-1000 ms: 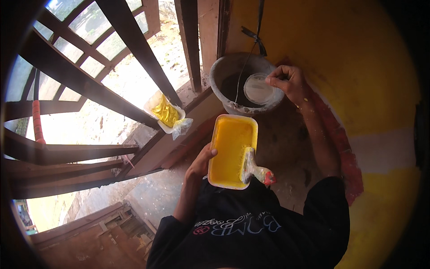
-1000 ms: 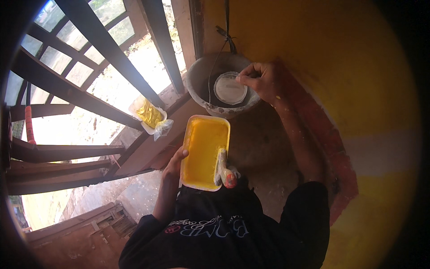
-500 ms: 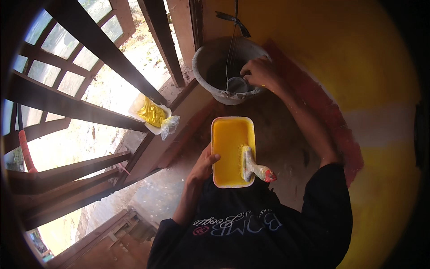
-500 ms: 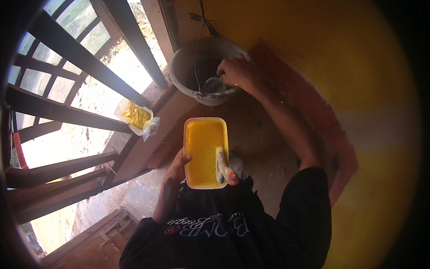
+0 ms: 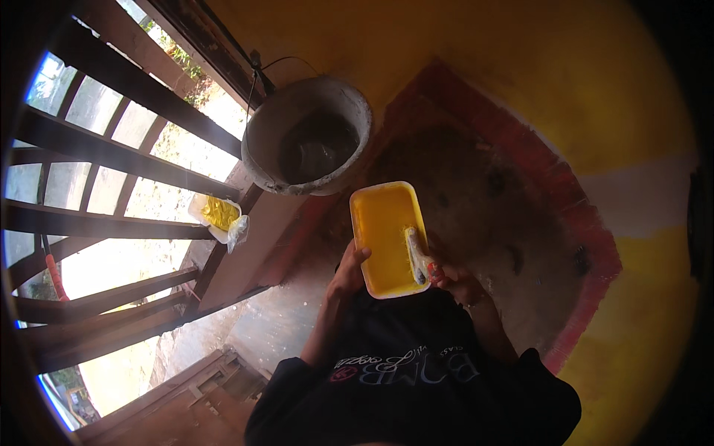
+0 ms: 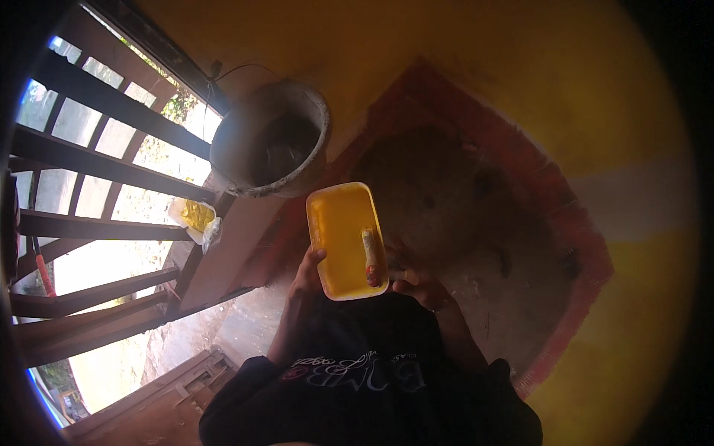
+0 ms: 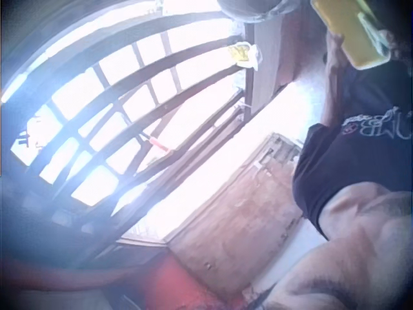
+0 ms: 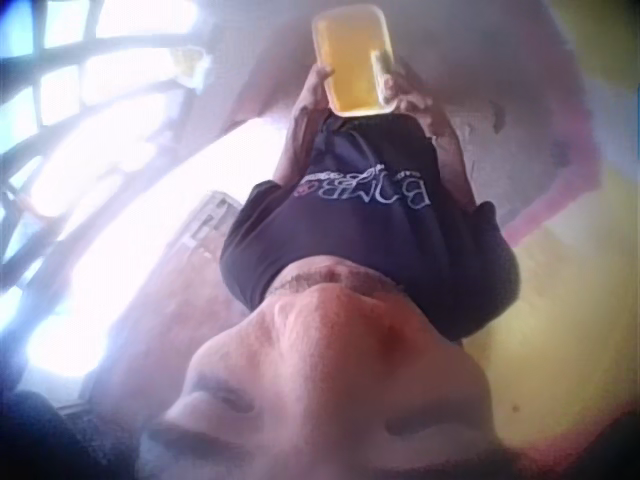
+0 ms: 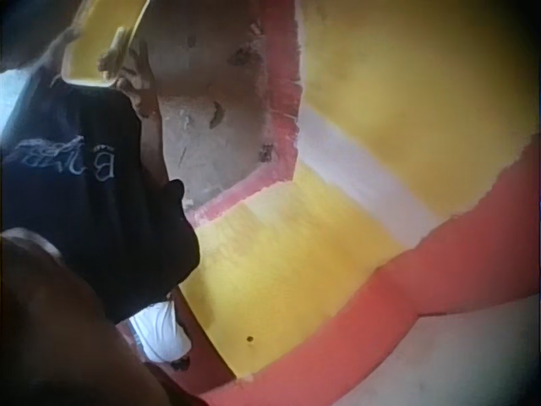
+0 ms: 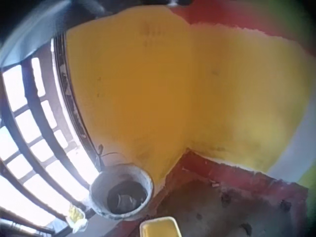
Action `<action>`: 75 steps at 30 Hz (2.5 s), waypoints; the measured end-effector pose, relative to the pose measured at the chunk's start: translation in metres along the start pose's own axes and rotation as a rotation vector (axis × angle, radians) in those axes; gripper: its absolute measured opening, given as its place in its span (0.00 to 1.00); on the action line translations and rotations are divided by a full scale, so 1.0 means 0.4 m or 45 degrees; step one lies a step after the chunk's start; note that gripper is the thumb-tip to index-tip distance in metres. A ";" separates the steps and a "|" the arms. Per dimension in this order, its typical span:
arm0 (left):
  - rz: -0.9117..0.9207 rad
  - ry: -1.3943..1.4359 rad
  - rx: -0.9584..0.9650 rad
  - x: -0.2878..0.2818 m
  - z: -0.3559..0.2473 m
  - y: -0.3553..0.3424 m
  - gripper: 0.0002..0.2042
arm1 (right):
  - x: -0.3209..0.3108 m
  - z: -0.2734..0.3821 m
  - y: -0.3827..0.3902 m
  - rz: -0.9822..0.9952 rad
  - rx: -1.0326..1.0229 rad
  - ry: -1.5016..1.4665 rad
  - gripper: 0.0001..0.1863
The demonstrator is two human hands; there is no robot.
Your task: The person paints the upper corner of a wall yellow using a brush, then adds water from a cup into a container of yellow paint and stirs it before continuing to paint.
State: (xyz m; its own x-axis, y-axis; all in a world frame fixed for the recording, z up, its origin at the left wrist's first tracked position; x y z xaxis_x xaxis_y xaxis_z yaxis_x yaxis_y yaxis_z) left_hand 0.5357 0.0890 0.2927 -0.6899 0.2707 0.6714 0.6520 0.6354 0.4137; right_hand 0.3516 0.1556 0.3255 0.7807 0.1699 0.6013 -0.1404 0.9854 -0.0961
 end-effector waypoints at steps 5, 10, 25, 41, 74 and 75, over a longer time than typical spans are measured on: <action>-0.021 -0.059 0.053 0.096 0.047 -0.147 0.37 | -0.111 0.130 -0.021 -0.040 0.034 0.387 0.44; 0.211 0.311 -0.017 0.190 0.086 -0.299 0.37 | -0.249 0.220 -0.015 -0.145 0.057 0.439 0.39; 0.416 0.754 0.068 0.354 0.114 -0.675 0.27 | -0.459 0.412 -0.116 -0.406 0.017 0.892 0.23; 0.386 0.438 0.482 0.367 -0.094 -0.965 0.27 | -0.415 0.637 -0.526 -0.075 -0.513 2.304 0.18; 0.226 0.939 0.576 0.491 -0.029 -1.003 0.19 | -0.628 0.672 -0.749 0.755 -0.547 1.969 0.08; 0.230 0.947 0.574 0.484 -0.029 -1.006 0.19 | -0.633 0.674 -0.742 0.713 -0.491 1.950 0.08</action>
State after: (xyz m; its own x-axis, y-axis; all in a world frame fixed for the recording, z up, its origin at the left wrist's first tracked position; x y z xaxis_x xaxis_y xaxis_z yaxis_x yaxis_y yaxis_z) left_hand 0.1434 -0.1225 0.2633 -0.1032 -0.0454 0.9936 0.4373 0.8951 0.0863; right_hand 0.0313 -0.1825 0.4157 0.5550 0.1005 -0.8257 -0.6221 0.7091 -0.3319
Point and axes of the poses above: each hand's wrist, its own y-axis away from the middle knuckle, its own x-axis out of the palm, z = x × y, the point moved 5 cm from there along -y, towards the middle knuckle, and after that the axes turned 12 degrees about -x, right-handed, at the moved point
